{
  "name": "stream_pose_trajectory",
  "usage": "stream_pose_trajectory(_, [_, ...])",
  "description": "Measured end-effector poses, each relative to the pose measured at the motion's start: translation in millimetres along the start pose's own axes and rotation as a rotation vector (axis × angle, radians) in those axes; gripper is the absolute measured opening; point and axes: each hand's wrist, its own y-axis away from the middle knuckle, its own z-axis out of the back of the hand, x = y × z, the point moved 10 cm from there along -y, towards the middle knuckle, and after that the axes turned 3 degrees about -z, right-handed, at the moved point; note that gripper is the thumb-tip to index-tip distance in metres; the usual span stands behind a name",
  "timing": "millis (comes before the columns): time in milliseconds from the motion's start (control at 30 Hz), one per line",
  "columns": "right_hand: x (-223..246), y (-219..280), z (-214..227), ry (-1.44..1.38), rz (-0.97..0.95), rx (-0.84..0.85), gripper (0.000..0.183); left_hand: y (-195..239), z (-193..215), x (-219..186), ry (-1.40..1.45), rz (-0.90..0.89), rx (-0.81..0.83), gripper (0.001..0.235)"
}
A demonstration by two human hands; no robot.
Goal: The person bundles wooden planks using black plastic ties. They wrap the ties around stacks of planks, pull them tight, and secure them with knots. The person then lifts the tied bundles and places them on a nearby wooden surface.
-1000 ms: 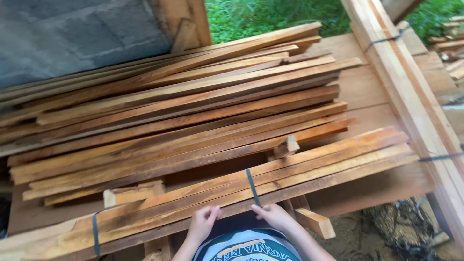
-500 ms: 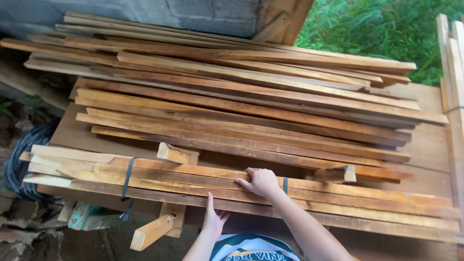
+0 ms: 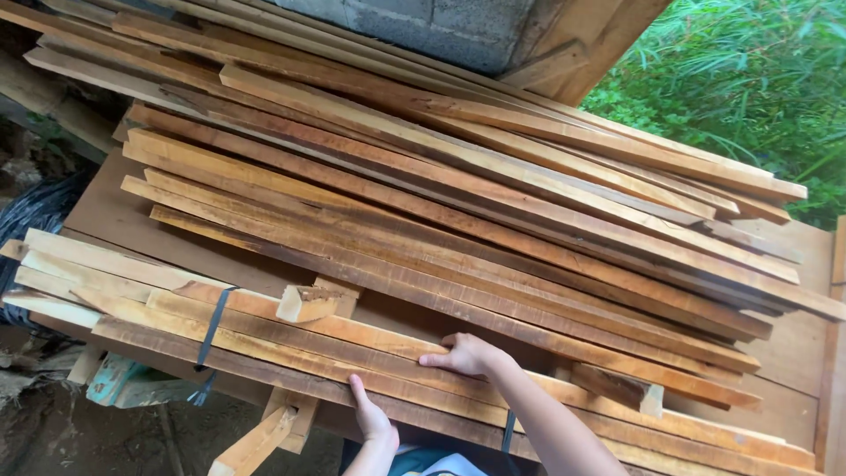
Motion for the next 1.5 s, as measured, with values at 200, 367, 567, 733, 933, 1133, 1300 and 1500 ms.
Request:
stream_pose_trajectory(200, [-40, -46, -42, -0.094, -0.05, 0.294, 0.126, -3, 0, 6, 0.039, 0.06, 0.001, 0.086])
stream_pose_trajectory(367, [-28, -41, -35, -0.063, 0.024, 0.305, 0.123, 7, -14, 3, 0.103, 0.174, 0.022, 0.079])
stream_pose_trajectory(567, [-13, -22, -22, -0.104, 0.017, 0.298, 0.09, 7, -10, 3, 0.058, 0.171, 0.0, 0.081])
stream_pose_trajectory(733, [-11, -25, -23, -0.093, -0.002, 0.279, 0.098, 9, -11, 3, 0.051, 0.179, 0.095, 0.087])
stream_pose_trajectory(933, [-21, -28, -26, -0.066, -0.039, 0.145, 0.102, -10, 0, 13, -0.016, 0.176, 0.293, 0.097])
stream_pose_trajectory(1133, [-20, -14, -26, -0.025, 0.003, 0.007, 0.117, -28, 10, 15, -0.122, 0.149, 0.553, 0.1])
stream_pose_trajectory(1300, [1, 26, -19, 0.149, 0.052, -0.192, 0.101, -37, 32, 17, -0.193, 0.163, 0.559, 0.093])
stream_pose_trajectory(1500, [15, 67, -30, 0.266, 0.061, -0.391, 0.094, -64, 65, 18, -0.291, 0.153, 0.543, 0.096])
